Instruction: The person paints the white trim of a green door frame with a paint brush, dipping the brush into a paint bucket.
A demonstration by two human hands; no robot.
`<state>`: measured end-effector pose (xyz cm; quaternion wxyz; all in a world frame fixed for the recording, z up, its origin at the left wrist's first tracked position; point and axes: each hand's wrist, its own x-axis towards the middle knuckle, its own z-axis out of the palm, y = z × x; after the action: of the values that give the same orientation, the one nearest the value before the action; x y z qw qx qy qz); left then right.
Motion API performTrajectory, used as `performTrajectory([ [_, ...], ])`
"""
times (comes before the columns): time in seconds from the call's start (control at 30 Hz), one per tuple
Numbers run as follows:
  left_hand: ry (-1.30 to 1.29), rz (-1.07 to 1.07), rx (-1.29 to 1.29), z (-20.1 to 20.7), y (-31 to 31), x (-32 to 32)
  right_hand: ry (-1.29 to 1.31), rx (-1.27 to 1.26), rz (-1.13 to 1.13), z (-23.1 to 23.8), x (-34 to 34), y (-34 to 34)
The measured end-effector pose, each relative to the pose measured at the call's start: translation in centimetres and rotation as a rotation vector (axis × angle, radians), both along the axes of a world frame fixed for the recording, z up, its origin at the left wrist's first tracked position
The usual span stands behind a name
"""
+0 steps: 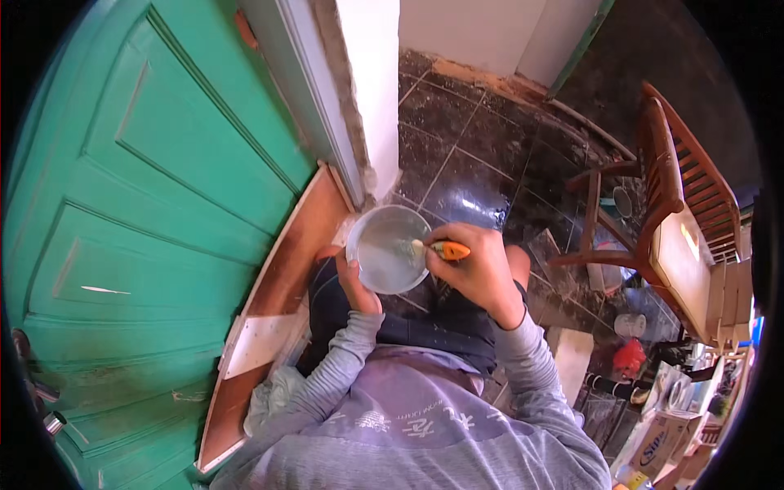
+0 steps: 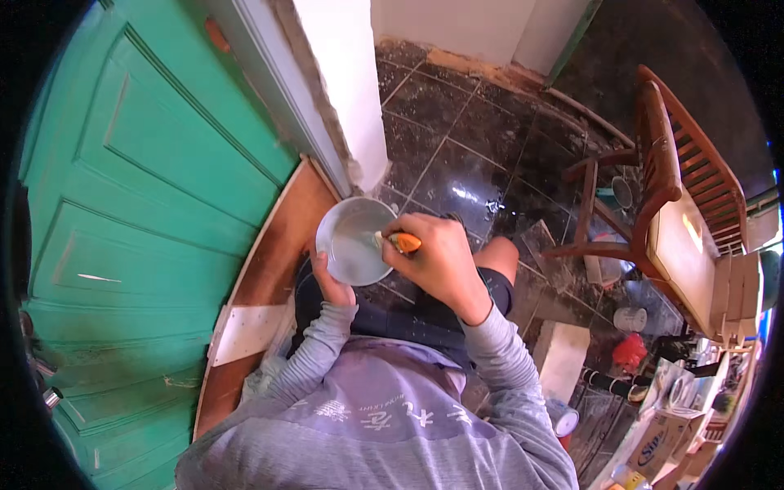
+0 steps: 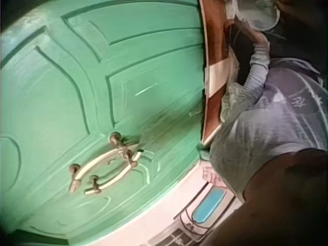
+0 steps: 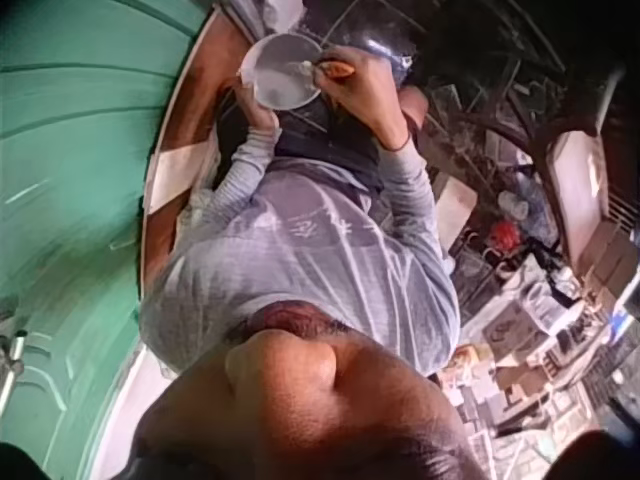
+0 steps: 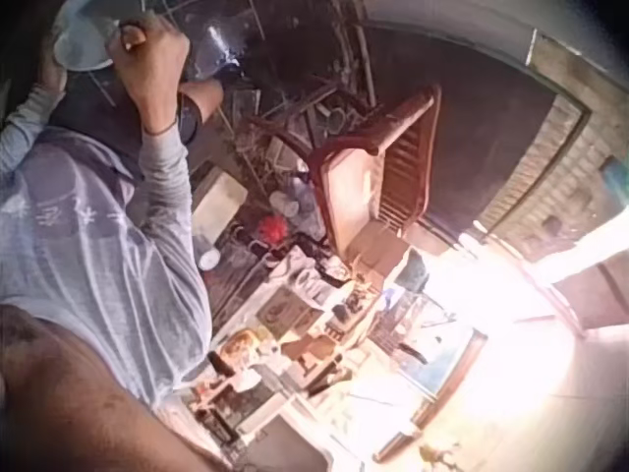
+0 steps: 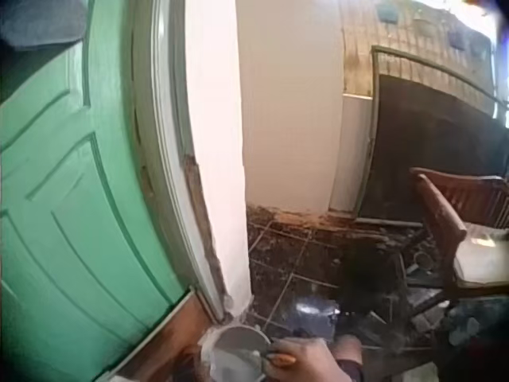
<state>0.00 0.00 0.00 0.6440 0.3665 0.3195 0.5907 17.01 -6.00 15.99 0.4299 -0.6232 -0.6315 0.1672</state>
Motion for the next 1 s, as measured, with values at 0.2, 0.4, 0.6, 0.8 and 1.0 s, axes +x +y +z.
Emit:
performTrajectory([
  [0.2,0.043,0.090,-0.045,-0.7,-0.1,-0.8,-0.160,-0.098,-0.012,-1.4,-1.8,1.4],
  [0.4,0.076,0.111,-0.044,-0.8,0.0,-1.9,-0.260,-0.130,0.004,-2.7,-3.3,2.5],
  [0.6,0.057,0.118,-0.064,-0.3,0.2,-2.1,-0.247,-0.081,0.024,-2.6,-3.8,3.2],
  [0.8,0.109,0.165,-0.023,-0.9,0.2,-2.2,-0.213,-0.082,0.016,-2.3,-3.9,3.3],
  [1.0,0.048,0.195,-0.057,-0.6,0.0,-2.7,0.301,-0.069,-0.198,-0.9,-2.7,1.9],
])
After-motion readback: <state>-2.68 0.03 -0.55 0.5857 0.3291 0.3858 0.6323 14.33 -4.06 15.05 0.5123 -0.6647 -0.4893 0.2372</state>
